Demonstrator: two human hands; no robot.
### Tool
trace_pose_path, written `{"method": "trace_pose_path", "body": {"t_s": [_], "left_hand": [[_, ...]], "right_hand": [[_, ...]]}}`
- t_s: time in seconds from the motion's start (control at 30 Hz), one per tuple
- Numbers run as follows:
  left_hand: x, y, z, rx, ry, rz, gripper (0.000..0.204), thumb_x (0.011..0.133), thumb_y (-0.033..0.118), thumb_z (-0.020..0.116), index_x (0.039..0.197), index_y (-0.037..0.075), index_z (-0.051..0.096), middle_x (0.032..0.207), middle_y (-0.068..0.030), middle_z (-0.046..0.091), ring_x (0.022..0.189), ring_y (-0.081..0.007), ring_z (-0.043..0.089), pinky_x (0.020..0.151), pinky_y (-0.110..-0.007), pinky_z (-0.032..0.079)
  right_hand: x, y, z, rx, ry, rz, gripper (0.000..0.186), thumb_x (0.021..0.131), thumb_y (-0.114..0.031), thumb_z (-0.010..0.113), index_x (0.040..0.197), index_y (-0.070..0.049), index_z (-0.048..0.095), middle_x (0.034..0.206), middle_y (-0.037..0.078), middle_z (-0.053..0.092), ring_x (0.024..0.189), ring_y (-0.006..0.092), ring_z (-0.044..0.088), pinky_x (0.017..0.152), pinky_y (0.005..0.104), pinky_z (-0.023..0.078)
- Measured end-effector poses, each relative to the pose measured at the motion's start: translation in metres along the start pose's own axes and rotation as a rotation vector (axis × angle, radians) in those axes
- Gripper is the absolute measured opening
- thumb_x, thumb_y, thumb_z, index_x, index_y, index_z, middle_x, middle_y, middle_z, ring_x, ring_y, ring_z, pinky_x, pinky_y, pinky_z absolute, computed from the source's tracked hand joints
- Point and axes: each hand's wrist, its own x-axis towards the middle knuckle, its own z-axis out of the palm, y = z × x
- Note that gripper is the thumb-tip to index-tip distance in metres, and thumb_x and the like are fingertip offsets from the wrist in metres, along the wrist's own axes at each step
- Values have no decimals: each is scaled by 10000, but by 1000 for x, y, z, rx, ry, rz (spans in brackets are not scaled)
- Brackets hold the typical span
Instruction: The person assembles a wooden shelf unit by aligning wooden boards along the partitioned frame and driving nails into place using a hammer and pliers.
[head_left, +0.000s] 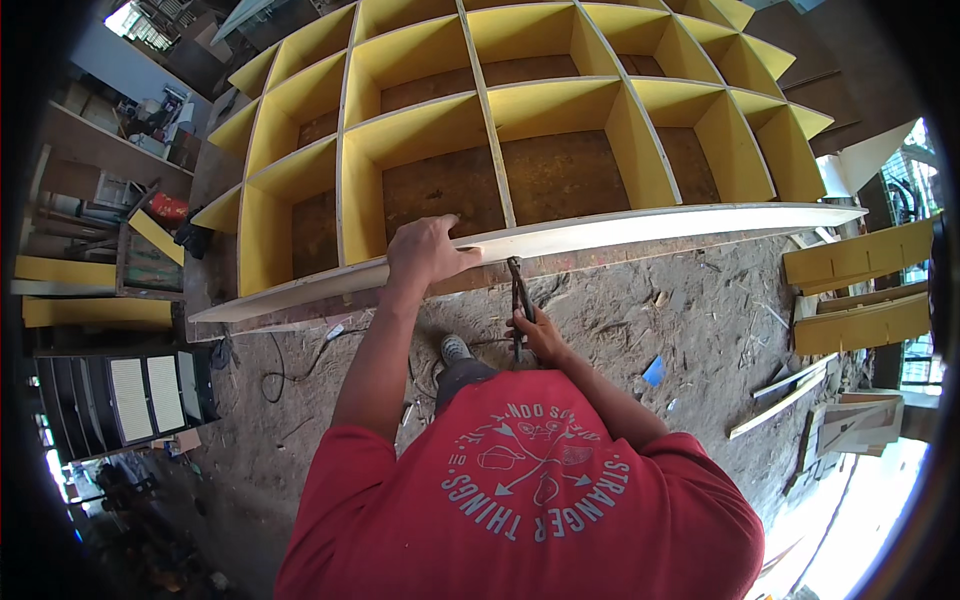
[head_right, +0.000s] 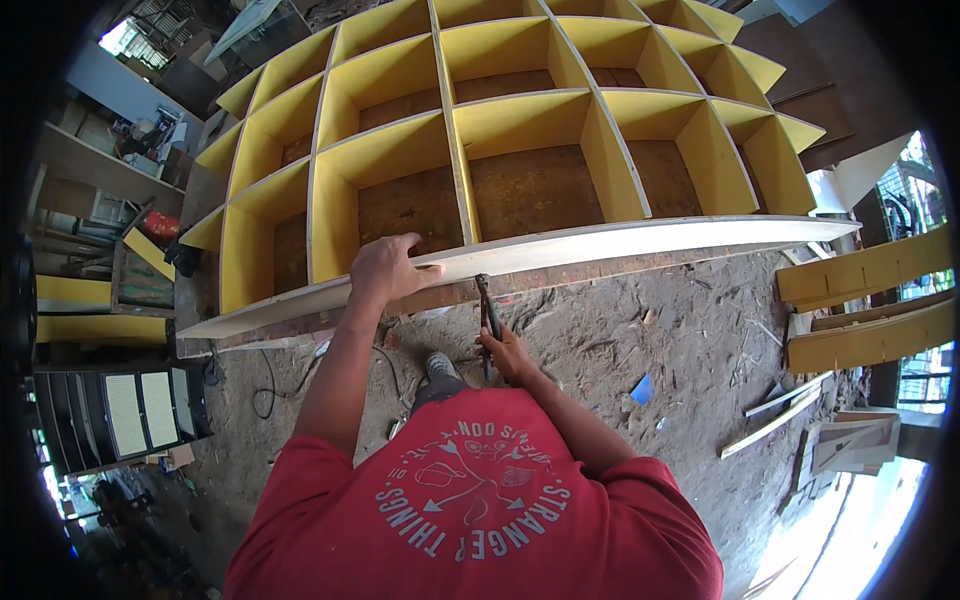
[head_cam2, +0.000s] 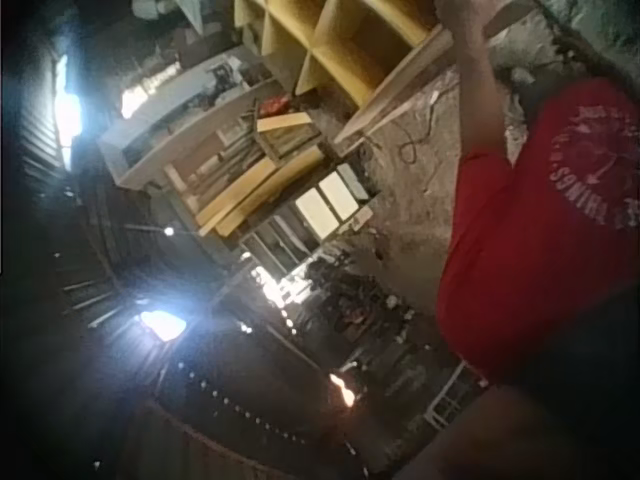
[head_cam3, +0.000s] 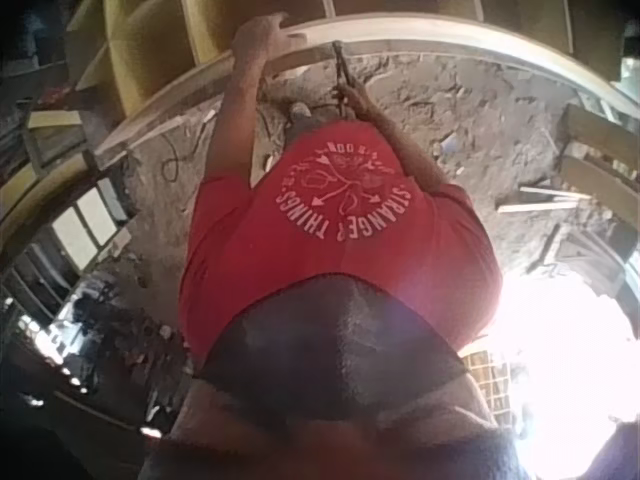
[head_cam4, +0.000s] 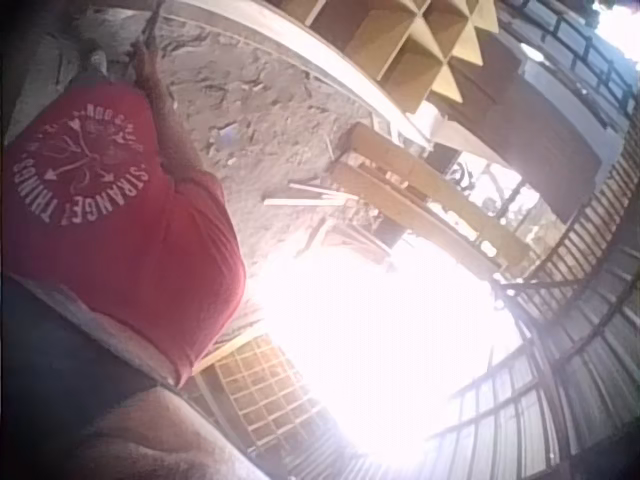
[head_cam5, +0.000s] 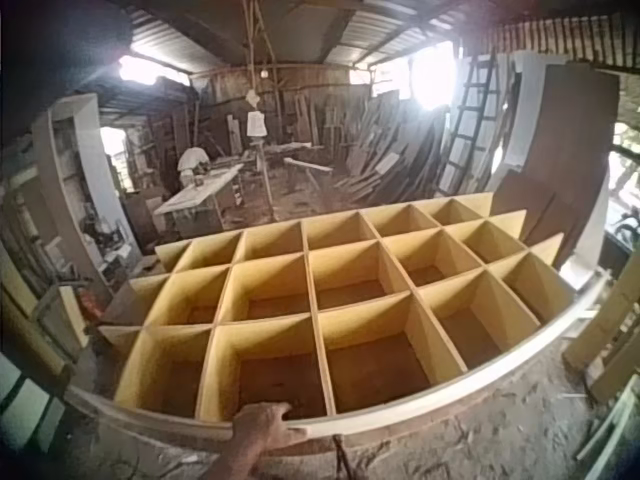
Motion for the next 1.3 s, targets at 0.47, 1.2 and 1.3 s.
{"method": "trace_pose_path", "body": {"t_s": [0.47, 1.2, 1.3], "left_hand": [[-1, 2, -1, 16, -21, -3, 799, 719, 635, 782, 1320, 110, 728, 1216, -191, 759, 1144, -364, 722, 1016, -469, 561], [2, 3, 0, 28, -18, -74, 781, 716, 611, 798, 1331, 134, 731, 1252, -161, 754, 1174, -346, 714, 1027, -454, 566], [-1, 4, -3, 14, -24, -71, 787, 717, 613, 799, 1342, 141, 725, 1260, -163, 750, 1174, -347, 713, 1033, -454, 564]], "right_hand": [[-4, -5, -3, -63, 25, 1, 321, 1097, -397, 596, 1201, -98, 551, 1001, 57, 696, 884, 159, 708, 686, 329, 551], [7, -57, -87, -479, -190, 17, 299, 1074, -337, 637, 1123, -43, 620, 831, 44, 661, 690, 134, 633, 640, 321, 534], [4, -49, -74, -482, -156, 2, 307, 1110, -324, 575, 1206, -34, 604, 881, 55, 665, 735, 137, 650, 673, 317, 547]]}}
